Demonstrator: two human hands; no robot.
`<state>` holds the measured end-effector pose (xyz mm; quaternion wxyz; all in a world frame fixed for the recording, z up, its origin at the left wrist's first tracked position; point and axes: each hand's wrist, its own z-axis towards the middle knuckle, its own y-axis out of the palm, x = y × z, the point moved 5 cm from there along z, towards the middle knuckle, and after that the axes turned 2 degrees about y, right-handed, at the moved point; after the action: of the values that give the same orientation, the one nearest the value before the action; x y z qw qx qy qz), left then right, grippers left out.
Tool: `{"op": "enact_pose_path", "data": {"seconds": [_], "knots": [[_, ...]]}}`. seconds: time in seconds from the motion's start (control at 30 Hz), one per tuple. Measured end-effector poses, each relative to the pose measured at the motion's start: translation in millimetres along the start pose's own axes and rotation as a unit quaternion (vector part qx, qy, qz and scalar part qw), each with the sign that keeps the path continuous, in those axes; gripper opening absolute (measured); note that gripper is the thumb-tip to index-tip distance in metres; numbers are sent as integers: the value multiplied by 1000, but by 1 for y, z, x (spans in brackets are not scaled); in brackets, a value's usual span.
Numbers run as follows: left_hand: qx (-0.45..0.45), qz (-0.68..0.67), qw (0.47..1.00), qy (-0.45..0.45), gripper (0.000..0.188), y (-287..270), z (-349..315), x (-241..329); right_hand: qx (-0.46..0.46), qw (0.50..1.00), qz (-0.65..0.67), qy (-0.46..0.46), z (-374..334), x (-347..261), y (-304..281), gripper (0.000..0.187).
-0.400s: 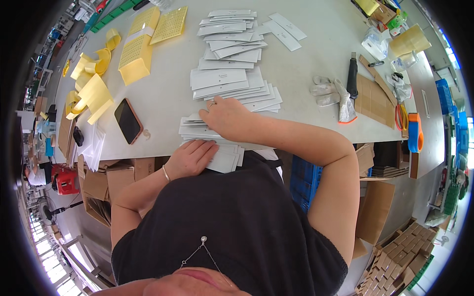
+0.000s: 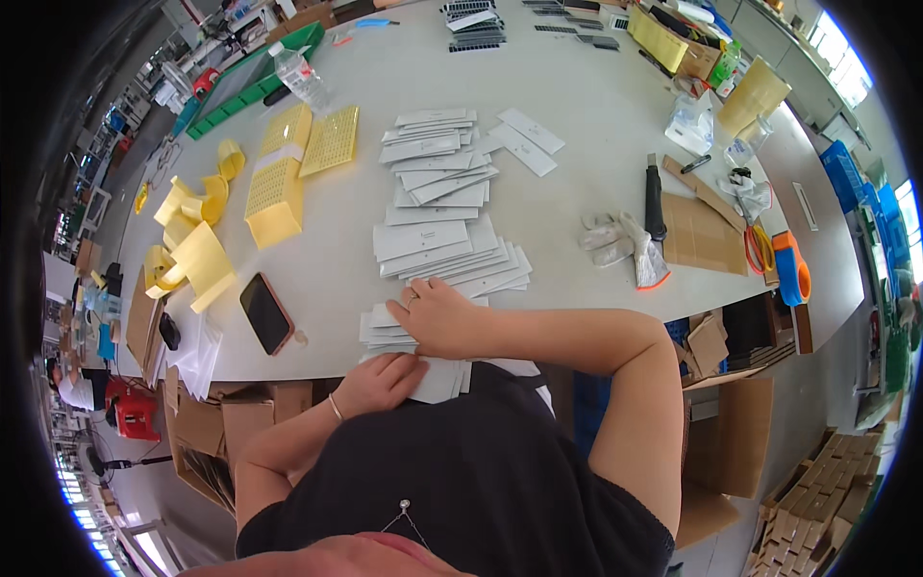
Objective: The person peels small stickers from a yellow sheet and applies them onto white cards by hand. The person then gathers the cards into a stack and inserts them into the slots of metal heatsinks.
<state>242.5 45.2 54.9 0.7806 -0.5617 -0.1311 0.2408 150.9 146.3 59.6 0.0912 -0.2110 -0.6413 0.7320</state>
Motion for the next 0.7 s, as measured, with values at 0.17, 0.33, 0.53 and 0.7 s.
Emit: {"op": "enact_pose_path", "data": {"seconds": [0.17, 0.33, 0.53, 0.7], "knots": [[21, -12, 1000, 13, 32, -1, -4, -3, -4, 1000, 17, -13, 1, 2, -6, 62], [23, -4, 1000, 20, 31, -4, -6, -5, -84, 996, 24, 15, 14, 3, 3, 52], [33, -3, 999, 16, 29, -8, -8, -5, -11, 1000, 17, -2, 26, -4, 7, 37], [11, 42, 999, -1, 29, -13, -8, -6, -84, 983, 160, 33, 35, 3, -1, 37]]}}
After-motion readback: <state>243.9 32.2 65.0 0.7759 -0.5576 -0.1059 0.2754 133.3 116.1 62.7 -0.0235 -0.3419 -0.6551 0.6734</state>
